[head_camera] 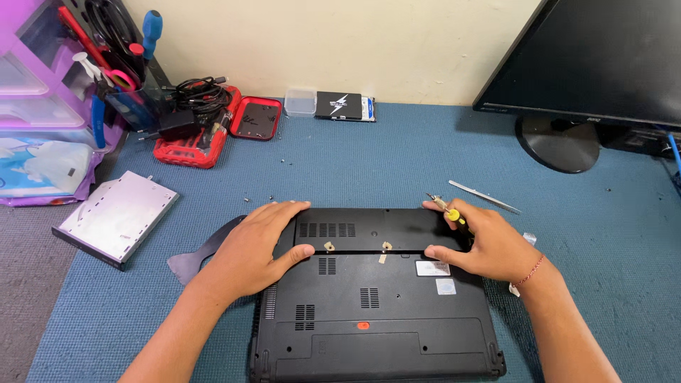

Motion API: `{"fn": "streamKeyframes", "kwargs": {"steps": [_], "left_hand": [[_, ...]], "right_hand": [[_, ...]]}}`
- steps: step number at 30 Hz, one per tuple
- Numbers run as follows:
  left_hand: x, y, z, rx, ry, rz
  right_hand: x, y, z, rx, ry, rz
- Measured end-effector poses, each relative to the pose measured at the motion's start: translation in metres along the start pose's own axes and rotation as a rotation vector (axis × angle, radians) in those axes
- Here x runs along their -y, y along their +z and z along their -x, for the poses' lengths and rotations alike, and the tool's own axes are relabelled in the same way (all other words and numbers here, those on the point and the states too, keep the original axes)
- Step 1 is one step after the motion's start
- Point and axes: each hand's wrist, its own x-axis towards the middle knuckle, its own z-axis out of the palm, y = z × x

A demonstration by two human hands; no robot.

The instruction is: The person places a black plastic cover onto the bottom of a laptop and secures it by inserting and tightening several screws with a screwdriver. The person handles the laptop, cover, and screwdriver throughout the process.

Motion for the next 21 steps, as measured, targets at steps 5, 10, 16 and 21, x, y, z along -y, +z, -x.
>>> {"fn": "streamKeyframes", "kwargs": {"steps": [5,10,16,21], "left_hand": [[-0.001,0.004,0.001,-0.007,0.066,-0.084],[0.001,0.009,0.0,0.026,0.067,-0.208],[0.002,0.011,0.0,0.011,0.039,-0.166],[0.003,0.008,0.001,0.044,0.026,-0.111]], "right_hand": [[0.001,-0.003,0.003,-0.008,-0.026,0.012],[-0.003,-0.003,0.005,0.017,-0.001,0.025],[0.0,-0.006,0.005,-0.019,-0.032,0.021],[-0.01,-0.005,0.006,-0.036,-0.035,-0.011]]}}
